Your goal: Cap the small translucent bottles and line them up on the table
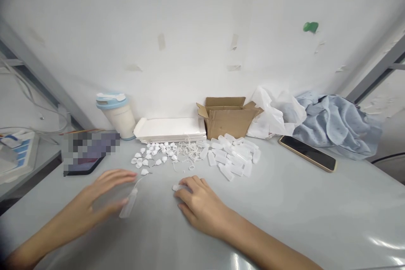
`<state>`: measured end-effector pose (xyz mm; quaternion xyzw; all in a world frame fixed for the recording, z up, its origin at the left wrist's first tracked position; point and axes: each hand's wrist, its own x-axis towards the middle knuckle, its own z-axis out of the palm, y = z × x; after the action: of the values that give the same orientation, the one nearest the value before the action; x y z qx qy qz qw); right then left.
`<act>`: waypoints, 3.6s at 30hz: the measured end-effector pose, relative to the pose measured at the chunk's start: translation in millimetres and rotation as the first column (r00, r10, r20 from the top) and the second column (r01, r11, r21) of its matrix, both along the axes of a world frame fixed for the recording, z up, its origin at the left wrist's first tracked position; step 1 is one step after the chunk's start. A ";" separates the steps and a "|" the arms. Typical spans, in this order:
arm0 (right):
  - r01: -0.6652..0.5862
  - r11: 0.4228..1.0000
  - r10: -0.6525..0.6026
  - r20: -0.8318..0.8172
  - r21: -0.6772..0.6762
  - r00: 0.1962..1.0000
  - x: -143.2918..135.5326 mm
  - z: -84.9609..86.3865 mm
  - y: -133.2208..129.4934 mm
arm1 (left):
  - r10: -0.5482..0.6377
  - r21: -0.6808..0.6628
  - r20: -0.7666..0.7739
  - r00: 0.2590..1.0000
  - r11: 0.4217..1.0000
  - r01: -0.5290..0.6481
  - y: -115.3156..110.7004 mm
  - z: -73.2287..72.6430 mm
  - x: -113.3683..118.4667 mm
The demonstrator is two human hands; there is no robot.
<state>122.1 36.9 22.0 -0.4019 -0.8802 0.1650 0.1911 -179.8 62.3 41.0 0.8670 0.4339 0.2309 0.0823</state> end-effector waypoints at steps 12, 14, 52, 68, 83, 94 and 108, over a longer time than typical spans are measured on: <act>-0.003 0.999 0.001 0.043 0.044 0.999 0.5 -1.1 -1.4 | 0.033 -0.215 -0.166 0.986 0.974 -0.069 53.4 6.1 38.6; 0.002 0.998 -0.005 0.051 0.056 0.999 0.6 -0.4 -1.9 | 0.030 -0.212 -0.176 0.984 0.975 -0.068 56.9 5.5 39.0; 0.220 0.976 -0.217 -0.185 -0.007 0.959 27.1 -4.4 11.1 | -0.214 -0.039 -0.169 0.962 0.977 0.211 49.0 -10.3 93.3; 0.212 0.977 -0.210 -0.239 -0.015 0.948 25.4 -5.0 10.8 | 0.261 -0.286 0.408 0.875 0.947 -0.149 40.2 3.8 104.7; 0.200 0.979 -0.201 -0.248 -0.032 0.948 24.7 -5.7 8.8 | 0.391 -0.209 0.537 0.747 0.920 -0.331 44.1 9.7 95.3; 0.219 0.975 -0.219 -0.298 -0.034 0.929 23.9 -2.6 7.4 | 0.519 -0.642 0.651 0.553 0.766 0.036 35.4 20.9 102.8; 0.198 0.978 -0.208 -0.383 -0.066 0.900 19.8 3.1 3.0 | 0.514 -0.801 0.599 0.614 0.387 0.457 18.5 18.5 112.2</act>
<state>142.0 39.8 25.1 -0.4529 -0.7761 0.2315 0.3727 -67.7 80.8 59.5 0.4580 0.4163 0.3056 0.7236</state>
